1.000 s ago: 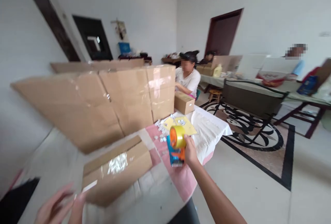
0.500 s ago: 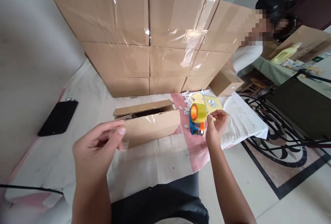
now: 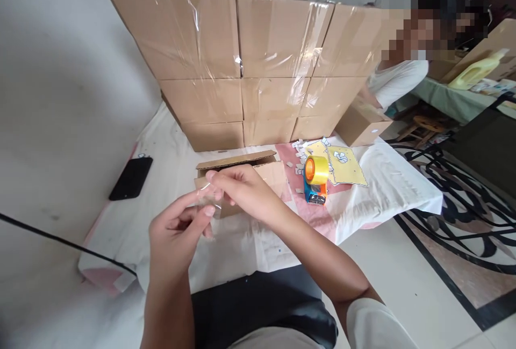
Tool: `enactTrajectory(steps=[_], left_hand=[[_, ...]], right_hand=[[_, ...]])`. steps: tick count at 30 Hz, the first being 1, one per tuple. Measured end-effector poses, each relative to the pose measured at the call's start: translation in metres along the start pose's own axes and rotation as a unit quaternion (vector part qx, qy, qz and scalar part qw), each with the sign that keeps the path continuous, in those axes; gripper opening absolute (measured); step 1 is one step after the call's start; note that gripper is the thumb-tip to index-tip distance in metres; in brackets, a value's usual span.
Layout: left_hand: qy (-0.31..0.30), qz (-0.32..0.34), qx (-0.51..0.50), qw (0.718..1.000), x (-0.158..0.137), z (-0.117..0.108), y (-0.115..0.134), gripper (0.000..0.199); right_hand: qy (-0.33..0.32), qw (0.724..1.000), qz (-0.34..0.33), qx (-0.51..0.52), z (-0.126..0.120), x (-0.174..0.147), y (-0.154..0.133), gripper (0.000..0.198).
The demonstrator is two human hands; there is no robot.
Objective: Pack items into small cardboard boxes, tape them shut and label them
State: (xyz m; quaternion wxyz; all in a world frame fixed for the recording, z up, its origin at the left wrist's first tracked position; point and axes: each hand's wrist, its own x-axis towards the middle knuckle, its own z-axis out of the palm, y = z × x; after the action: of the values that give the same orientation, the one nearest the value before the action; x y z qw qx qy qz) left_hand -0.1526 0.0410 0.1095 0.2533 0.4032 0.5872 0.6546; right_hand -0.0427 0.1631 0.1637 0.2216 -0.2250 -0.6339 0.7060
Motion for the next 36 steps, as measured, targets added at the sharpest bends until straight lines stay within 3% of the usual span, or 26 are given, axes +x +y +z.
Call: enactTrajectory(steps=[6, 13, 16, 21, 26, 31, 33, 36], left_hand=[[-0.022, -0.019, -0.014, 0.999, -0.011, 0.007, -0.004, 0.034], [-0.08, -0.104, -0.217, 0.967, -0.01, 0.01, -0.011, 0.041], [-0.079, -0.121, -0.268, 0.953, -0.01, 0.011, -0.013, 0.042], [-0.075, -0.127, -0.294, 0.944, -0.012, 0.014, -0.008, 0.04], [-0.073, -0.141, -0.312, 0.937, -0.011, 0.018, -0.003, 0.041], [-0.081, -0.15, -0.319, 0.932, -0.011, 0.019, -0.001, 0.039], [-0.09, -0.167, -0.31, 0.932, -0.011, 0.018, -0.002, 0.03], [-0.114, -0.194, -0.278, 0.934, -0.014, 0.019, -0.004, 0.019]], right_hand=[[0.026, 0.999, -0.038, 0.015, -0.003, -0.007, -0.004, 0.025], [0.008, 0.987, -0.14, -0.073, -0.013, -0.025, 0.003, 0.015], [0.033, 0.979, -0.178, -0.089, -0.012, -0.024, 0.01, 0.014], [0.078, 0.97, -0.198, -0.118, -0.012, -0.023, 0.013, 0.017], [0.056, 0.973, -0.201, -0.102, -0.011, -0.024, 0.012, 0.019], [0.076, 0.965, -0.217, -0.124, -0.011, -0.018, 0.016, 0.02], [0.076, 0.954, -0.24, -0.164, -0.017, -0.015, 0.018, 0.019], [0.067, 0.903, -0.334, -0.261, -0.035, -0.009, 0.019, 0.012]])
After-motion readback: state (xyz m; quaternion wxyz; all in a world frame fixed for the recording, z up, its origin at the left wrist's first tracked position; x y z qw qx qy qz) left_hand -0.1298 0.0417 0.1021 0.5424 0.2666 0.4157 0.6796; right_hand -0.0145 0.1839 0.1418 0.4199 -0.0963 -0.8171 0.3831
